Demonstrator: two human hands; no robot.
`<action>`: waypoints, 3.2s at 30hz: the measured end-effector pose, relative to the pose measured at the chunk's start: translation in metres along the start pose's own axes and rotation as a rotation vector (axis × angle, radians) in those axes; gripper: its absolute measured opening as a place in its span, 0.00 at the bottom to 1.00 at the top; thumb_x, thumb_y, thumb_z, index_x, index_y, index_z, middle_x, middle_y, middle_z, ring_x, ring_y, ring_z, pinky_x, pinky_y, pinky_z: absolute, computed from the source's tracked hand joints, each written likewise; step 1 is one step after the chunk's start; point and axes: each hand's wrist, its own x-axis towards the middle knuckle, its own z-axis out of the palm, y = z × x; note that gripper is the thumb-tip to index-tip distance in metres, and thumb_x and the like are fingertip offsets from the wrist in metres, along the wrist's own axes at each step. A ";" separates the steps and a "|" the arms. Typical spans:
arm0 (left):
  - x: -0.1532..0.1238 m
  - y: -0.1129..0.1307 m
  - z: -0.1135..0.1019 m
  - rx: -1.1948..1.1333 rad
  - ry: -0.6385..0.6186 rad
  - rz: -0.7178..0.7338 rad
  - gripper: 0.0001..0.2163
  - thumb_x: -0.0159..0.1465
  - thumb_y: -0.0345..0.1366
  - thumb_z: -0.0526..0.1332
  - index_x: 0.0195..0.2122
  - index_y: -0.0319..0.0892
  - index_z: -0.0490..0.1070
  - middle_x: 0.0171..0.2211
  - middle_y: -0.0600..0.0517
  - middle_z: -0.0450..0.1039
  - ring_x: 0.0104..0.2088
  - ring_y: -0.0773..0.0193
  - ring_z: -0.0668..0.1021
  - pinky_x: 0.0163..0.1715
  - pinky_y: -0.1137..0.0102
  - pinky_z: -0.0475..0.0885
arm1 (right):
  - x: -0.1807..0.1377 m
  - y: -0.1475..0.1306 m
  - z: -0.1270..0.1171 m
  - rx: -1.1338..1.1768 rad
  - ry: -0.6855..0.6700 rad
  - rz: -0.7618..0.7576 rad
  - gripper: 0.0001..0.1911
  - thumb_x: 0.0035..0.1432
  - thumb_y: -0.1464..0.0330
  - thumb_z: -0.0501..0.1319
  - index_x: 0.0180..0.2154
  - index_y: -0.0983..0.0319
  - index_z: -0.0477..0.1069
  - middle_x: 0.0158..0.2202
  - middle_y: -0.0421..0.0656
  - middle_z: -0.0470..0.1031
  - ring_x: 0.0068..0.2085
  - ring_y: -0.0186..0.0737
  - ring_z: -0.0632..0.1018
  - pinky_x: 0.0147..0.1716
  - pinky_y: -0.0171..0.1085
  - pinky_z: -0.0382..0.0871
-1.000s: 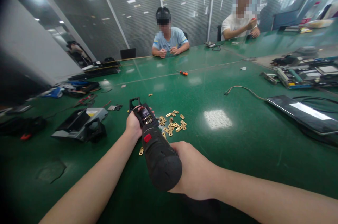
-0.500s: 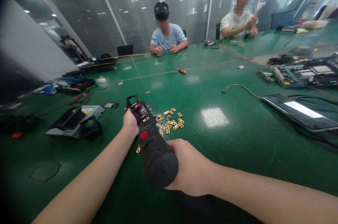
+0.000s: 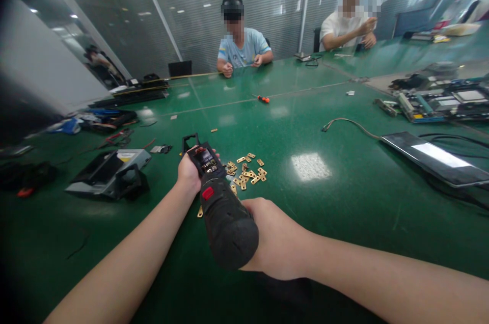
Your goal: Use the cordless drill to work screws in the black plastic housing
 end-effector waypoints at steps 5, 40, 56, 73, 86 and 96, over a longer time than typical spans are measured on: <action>0.001 -0.001 -0.001 0.015 -0.006 0.008 0.05 0.61 0.37 0.61 0.32 0.42 0.73 0.26 0.50 0.78 0.27 0.55 0.83 0.30 0.63 0.79 | -0.002 0.002 0.000 0.027 0.004 0.002 0.15 0.45 0.77 0.72 0.31 0.61 0.68 0.28 0.34 0.72 0.28 0.33 0.69 0.28 0.32 0.66; -0.002 0.000 -0.004 0.007 -0.029 -0.025 0.11 0.64 0.43 0.62 0.36 0.40 0.74 0.26 0.49 0.78 0.26 0.55 0.82 0.30 0.63 0.79 | -0.001 0.010 -0.003 0.078 -0.087 0.039 0.19 0.48 0.66 0.77 0.39 0.61 0.73 0.33 0.38 0.77 0.34 0.38 0.76 0.35 0.37 0.73; -0.001 -0.003 -0.007 -0.004 -0.079 0.015 0.14 0.67 0.50 0.61 0.36 0.43 0.70 0.29 0.49 0.80 0.30 0.54 0.85 0.35 0.61 0.79 | 0.001 0.007 0.000 0.355 -0.280 0.288 0.14 0.46 0.67 0.75 0.29 0.64 0.73 0.26 0.39 0.77 0.26 0.34 0.77 0.28 0.32 0.73; -0.001 -0.003 -0.003 0.014 -0.068 0.003 0.13 0.67 0.48 0.60 0.37 0.43 0.71 0.27 0.50 0.78 0.28 0.55 0.83 0.33 0.62 0.78 | 0.001 0.002 -0.003 0.320 -0.248 0.287 0.16 0.45 0.71 0.75 0.36 0.63 0.72 0.28 0.39 0.79 0.26 0.35 0.79 0.27 0.32 0.75; -0.002 -0.002 -0.002 0.009 -0.056 -0.011 0.15 0.67 0.50 0.61 0.34 0.43 0.71 0.27 0.50 0.78 0.28 0.55 0.83 0.34 0.62 0.78 | 0.001 0.017 -0.001 0.345 -0.247 0.189 0.15 0.46 0.67 0.74 0.33 0.63 0.71 0.23 0.38 0.76 0.26 0.37 0.79 0.27 0.35 0.75; -0.001 -0.002 -0.003 -0.015 -0.052 -0.003 0.15 0.66 0.50 0.62 0.35 0.43 0.70 0.27 0.50 0.78 0.28 0.56 0.83 0.35 0.62 0.79 | 0.000 0.022 -0.001 0.359 -0.221 0.235 0.14 0.46 0.76 0.73 0.34 0.64 0.72 0.24 0.38 0.79 0.26 0.35 0.80 0.27 0.32 0.75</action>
